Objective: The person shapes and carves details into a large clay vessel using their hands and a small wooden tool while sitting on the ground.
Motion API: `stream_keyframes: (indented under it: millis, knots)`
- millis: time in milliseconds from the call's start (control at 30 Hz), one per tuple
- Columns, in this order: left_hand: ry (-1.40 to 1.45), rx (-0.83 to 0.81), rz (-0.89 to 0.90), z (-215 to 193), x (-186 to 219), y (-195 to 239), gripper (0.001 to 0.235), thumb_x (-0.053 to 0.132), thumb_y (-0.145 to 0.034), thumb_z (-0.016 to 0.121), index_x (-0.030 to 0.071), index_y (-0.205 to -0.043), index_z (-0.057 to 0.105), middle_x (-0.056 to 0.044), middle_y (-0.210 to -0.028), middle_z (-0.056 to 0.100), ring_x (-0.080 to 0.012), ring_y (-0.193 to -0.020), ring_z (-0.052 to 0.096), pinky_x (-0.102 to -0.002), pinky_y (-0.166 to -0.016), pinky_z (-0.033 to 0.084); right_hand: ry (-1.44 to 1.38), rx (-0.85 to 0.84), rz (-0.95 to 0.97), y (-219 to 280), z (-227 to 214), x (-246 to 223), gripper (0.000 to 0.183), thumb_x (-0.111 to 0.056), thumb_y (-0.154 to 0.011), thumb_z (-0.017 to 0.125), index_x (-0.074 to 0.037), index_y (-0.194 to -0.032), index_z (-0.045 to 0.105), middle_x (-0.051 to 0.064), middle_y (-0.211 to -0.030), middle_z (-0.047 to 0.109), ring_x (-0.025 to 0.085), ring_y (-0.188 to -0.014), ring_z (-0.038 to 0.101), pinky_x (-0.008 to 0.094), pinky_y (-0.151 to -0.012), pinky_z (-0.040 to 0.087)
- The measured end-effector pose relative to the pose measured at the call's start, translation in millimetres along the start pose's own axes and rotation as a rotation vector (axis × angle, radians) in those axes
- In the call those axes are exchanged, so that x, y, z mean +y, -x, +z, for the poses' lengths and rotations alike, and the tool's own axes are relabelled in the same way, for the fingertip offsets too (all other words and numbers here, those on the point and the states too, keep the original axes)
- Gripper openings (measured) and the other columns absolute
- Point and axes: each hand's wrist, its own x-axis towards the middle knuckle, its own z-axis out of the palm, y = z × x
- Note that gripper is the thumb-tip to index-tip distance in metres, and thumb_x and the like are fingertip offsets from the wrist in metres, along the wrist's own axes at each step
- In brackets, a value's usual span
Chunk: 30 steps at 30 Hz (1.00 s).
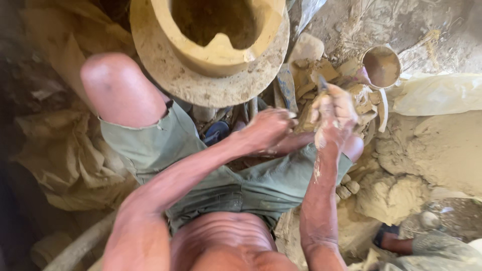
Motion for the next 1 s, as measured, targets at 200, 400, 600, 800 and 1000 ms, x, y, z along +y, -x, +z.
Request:
stream_keyframes:
  millis: [200, 400, 600, 800, 1000]
  knots:
    - [-0.373, 0.469, 0.016, -135, -79, 32, 0.02, 0.021, -0.094, 0.075, 0.011, -0.111, 0.073, -0.012, -0.11, 0.072, -0.032, -0.098, 0.07, -0.047, -0.085, 0.056, 0.497, -0.24, 0.108, -45, 34, 40, 0.01, -0.008, -0.107, 0.061, -0.001, -0.112, 0.066, 0.004, -0.084, 0.064, 0.008, -0.062, 0.054, 0.023, -0.052, 0.044]
    - [-0.497, 0.244, -0.133, -178, -120, 20, 0.077, 0.065, -0.088, 0.065, 0.013, -0.144, 0.055, -0.019, -0.139, 0.061, -0.0377, -0.11, 0.069, -0.054, -0.092, 0.051, 0.923, -0.296, -0.143, -131, 60, 82, 0.014, -0.005, -0.106, 0.053, -0.003, -0.114, 0.064, 0.008, -0.09, 0.07, 0.01, -0.061, 0.06, 0.027, -0.045, 0.046]
    - [-0.162, -0.034, -0.351, -175, -125, 20, 0.084, 0.065, -0.088, 0.069, 0.009, -0.146, 0.049, -0.029, -0.146, 0.05, -0.0399, -0.091, 0.071, -0.055, -0.086, 0.05, 0.976, -0.339, -0.435, -159, 60, 86, 0.013, -0.008, -0.102, 0.069, -0.001, -0.112, 0.073, 0.02, -0.093, 0.075, 0.022, -0.074, 0.071, 0.04, -0.064, 0.058]
    - [-0.205, 0.013, -0.337, -167, -120, 21, 0.08, 0.058, -0.085, 0.078, 0.003, -0.138, 0.053, -0.029, -0.128, 0.061, -0.0441, -0.094, 0.067, -0.056, -0.081, 0.049, 0.956, -0.318, -0.391, -137, 63, 87, 0.012, -0.007, -0.107, 0.069, 0.004, -0.11, 0.073, 0.021, -0.085, 0.073, 0.032, -0.069, 0.068, 0.043, -0.069, 0.056]
    - [-0.232, 0.11, -0.279, -158, -118, 16, 0.081, 0.055, -0.083, 0.081, -0.001, -0.134, 0.054, -0.029, -0.118, 0.063, -0.0437, -0.09, 0.068, -0.057, -0.078, 0.049, 1.142, -0.269, -0.689, -125, 71, 92, 0.021, -0.016, -0.103, 0.076, 0.004, -0.105, 0.071, 0.015, -0.086, 0.073, 0.029, -0.076, 0.073, 0.04, -0.07, 0.059]
